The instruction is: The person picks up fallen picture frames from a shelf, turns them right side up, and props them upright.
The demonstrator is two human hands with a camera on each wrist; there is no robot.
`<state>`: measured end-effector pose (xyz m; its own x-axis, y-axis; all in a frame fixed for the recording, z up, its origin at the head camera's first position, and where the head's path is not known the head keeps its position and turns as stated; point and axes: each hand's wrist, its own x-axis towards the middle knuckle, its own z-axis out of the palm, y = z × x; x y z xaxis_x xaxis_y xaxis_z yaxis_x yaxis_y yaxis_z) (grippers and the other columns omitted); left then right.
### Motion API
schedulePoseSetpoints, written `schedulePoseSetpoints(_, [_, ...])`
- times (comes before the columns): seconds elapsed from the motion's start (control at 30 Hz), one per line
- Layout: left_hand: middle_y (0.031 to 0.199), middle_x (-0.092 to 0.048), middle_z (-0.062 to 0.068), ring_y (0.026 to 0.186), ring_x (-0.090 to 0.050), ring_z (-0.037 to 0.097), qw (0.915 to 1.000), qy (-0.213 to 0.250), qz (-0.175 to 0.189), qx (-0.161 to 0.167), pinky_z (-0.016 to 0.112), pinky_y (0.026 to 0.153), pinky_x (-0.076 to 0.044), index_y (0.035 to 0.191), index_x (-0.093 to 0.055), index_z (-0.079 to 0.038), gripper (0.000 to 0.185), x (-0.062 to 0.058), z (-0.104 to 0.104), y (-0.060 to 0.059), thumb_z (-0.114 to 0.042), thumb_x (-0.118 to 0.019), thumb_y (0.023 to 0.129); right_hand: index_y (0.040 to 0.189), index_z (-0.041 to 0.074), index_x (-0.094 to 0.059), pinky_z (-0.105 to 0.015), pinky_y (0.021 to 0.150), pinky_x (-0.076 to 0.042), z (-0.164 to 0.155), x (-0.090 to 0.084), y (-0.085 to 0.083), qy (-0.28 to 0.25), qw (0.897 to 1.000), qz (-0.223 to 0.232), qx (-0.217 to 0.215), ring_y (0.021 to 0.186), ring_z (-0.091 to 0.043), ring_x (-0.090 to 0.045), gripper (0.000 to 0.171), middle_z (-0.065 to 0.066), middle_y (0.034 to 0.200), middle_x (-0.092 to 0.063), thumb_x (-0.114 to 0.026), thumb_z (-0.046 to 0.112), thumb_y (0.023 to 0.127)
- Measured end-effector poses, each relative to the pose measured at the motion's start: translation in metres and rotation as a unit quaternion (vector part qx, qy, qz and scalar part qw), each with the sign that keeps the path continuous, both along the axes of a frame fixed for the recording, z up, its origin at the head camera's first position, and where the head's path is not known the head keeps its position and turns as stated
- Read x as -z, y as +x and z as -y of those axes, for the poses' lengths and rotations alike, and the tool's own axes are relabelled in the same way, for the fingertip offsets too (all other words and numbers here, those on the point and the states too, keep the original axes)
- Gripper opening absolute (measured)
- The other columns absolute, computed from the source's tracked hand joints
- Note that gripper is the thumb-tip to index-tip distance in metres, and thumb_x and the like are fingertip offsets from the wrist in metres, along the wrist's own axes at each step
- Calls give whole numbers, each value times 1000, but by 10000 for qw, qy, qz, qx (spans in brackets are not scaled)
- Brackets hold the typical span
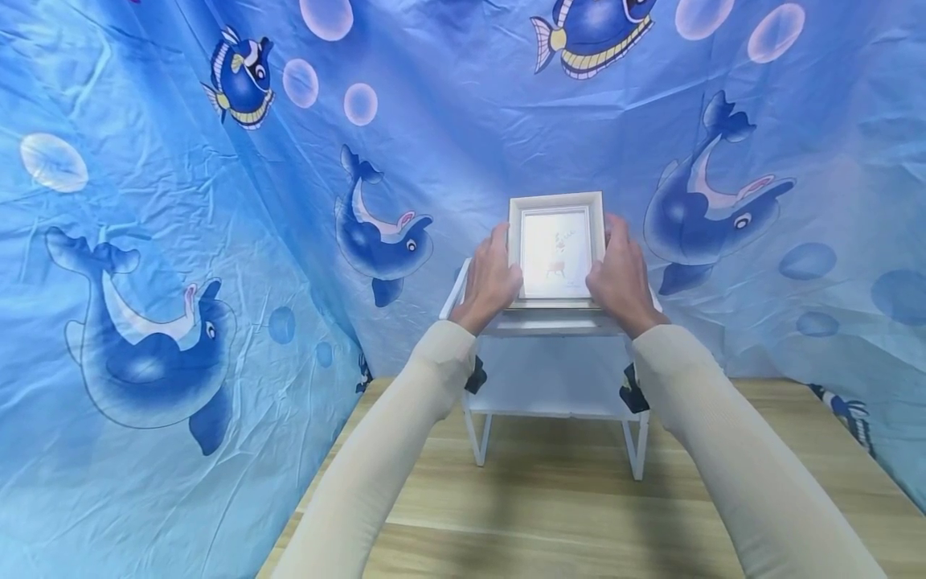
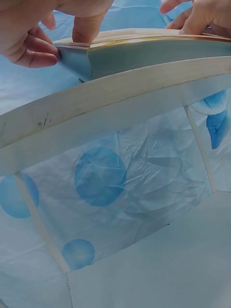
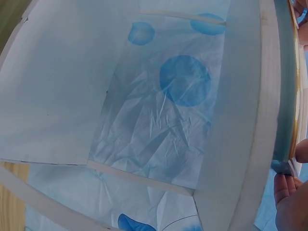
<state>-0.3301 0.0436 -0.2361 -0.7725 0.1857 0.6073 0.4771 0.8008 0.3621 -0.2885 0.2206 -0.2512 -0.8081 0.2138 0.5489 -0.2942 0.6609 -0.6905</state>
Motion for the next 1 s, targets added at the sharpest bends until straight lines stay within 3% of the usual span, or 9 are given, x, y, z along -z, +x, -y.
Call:
schedulePoseSetpoints(0.3, [136,-55,13,118,-55,25,10000,33,76,-2,36,98,-48,151,-36,-7,62,-2,1,2,-1,-55,92,155,0,-15,-61,109,-33,1,-2,1,-19,9999,-121,1,130,-47,-42,71,-31,145,-39,-47,-9,92])
schedulePoseSetpoints(0.7, [132,-53,15,109,-55,23,9996,-105,246,-73,32,91,-49,153,-31,-2,63,-6,2,4,-4,-53,94,156,0,-16,-58,115,-28,3,-4,2,25,9999,-133,73,135,-44,-36,71,-29,148,-34,-45,-9,92])
schedulePoseSetpoints(1.0, [143,-45,15,120,-52,23,9984,-274,484,-63,32,96,-48,157,-22,-2,71,-9,4,8,-8,-57,95,155,-2,-18,-58,114,-28,6,-7,3,160,9996,-186,115,134,-45,-33,70,-30,148,-30,-42,-11,90])
